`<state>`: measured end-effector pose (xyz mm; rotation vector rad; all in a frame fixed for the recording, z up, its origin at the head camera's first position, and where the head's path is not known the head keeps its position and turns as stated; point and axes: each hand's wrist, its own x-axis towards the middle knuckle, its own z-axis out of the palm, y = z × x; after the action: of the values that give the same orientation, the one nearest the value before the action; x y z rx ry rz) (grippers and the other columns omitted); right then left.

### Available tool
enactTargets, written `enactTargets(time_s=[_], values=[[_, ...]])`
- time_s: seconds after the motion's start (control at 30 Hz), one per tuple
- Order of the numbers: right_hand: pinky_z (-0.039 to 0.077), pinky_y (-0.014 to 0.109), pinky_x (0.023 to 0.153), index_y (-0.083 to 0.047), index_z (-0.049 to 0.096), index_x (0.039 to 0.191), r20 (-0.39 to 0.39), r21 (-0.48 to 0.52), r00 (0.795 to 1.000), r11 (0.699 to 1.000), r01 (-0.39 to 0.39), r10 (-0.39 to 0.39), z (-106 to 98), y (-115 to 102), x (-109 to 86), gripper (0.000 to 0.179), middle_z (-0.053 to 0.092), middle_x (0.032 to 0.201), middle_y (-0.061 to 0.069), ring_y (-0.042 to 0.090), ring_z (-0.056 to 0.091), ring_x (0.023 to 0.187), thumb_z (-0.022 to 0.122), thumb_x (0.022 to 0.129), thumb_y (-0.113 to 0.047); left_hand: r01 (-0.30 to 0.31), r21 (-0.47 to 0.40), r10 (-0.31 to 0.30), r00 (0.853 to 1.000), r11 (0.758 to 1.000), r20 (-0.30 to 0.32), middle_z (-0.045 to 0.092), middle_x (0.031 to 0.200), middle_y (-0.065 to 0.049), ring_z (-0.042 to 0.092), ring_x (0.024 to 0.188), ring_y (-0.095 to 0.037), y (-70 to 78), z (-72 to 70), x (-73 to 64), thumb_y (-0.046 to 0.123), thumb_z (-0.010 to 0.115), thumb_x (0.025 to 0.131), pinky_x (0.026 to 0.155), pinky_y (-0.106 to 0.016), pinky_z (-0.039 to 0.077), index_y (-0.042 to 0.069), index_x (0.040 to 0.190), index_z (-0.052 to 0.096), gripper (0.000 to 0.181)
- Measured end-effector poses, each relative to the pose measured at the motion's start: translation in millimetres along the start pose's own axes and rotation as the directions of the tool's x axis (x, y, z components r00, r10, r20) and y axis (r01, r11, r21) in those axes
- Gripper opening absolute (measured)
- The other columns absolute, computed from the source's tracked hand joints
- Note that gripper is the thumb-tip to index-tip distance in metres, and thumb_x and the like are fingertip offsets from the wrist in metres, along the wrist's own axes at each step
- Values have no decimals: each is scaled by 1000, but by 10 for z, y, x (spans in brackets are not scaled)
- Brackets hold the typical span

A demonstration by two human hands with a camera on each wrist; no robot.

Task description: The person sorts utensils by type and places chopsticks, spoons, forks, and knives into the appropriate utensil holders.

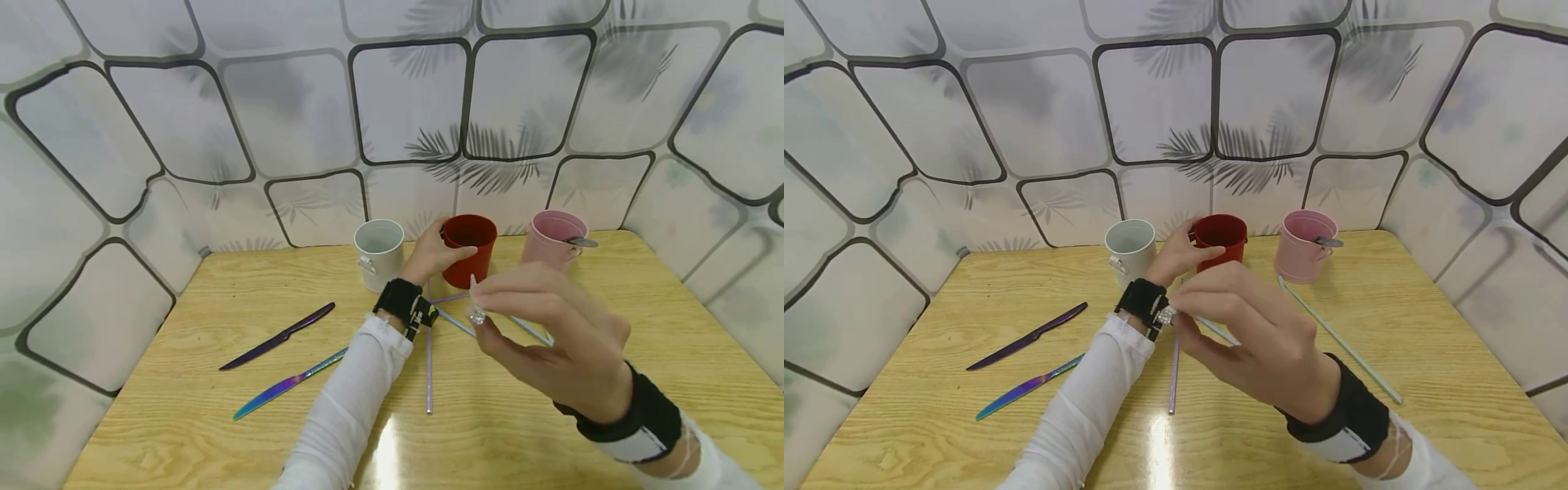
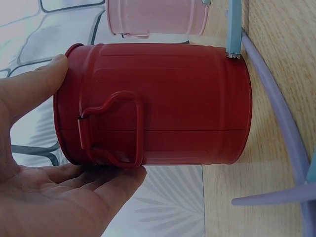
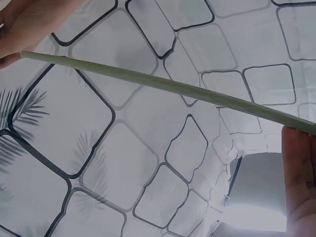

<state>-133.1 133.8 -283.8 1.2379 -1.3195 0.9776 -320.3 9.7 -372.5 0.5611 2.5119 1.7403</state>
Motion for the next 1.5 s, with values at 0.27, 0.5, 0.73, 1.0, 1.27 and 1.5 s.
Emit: enactTargets(time_s=[0.27,0.5,0.73,1.0,1.27,1.5], values=[[58,37,80,14,61,80,-313,75,950,997,23,2,1,225,-12,29,67,80,28,39,68,75,87,77,2,14,-10,-13,1000,1000,20,61,138,-13,59,125,-28,20,-7,-5,18,82,89,103,-36,51,3,149,47,72],[58,30,80,11,59,78,-432,-45,900,995,-90,62,54,405,77,31,67,77,25,33,67,74,84,83,-7,26,-28,-26,1000,999,12,61,140,-13,58,127,-28,13,0,-2,19,83,88,105,-37,50,3,153,44,77],[58,22,83,14,62,86,-319,-104,909,944,-313,267,-22,601,-52,30,68,85,23,19,68,82,80,87,-10,11,-23,-11,1000,1000,22,61,139,-13,59,125,-28,4,6,0,19,82,89,102,-37,52,4,149,47,71],[60,26,85,13,63,95,-125,-100,858,854,-511,499,-113,890,-293,17,68,94,15,16,69,89,74,82,16,47,6,-47,999,999,14,61,140,-13,59,126,-27,11,-1,7,22,83,88,104,-39,50,5,154,43,78],[58,21,87,6,66,101,-53,-219,823,797,-562,565,-114,976,-399,18,69,100,11,18,69,95,75,86,11,58,8,-58,998,998,15,63,137,-12,60,123,-27,21,-2,3,24,83,88,102,-38,51,6,154,43,79],[57,18,86,3,67,101,-58,-253,779,746,-616,624,-93,1070,-471,18,69,100,9,18,68,96,76,86,9,36,-1,-36,999,999,20,63,134,-12,61,120,-26,2,-2,10,24,83,89,99,-36,52,5,152,44,76]])
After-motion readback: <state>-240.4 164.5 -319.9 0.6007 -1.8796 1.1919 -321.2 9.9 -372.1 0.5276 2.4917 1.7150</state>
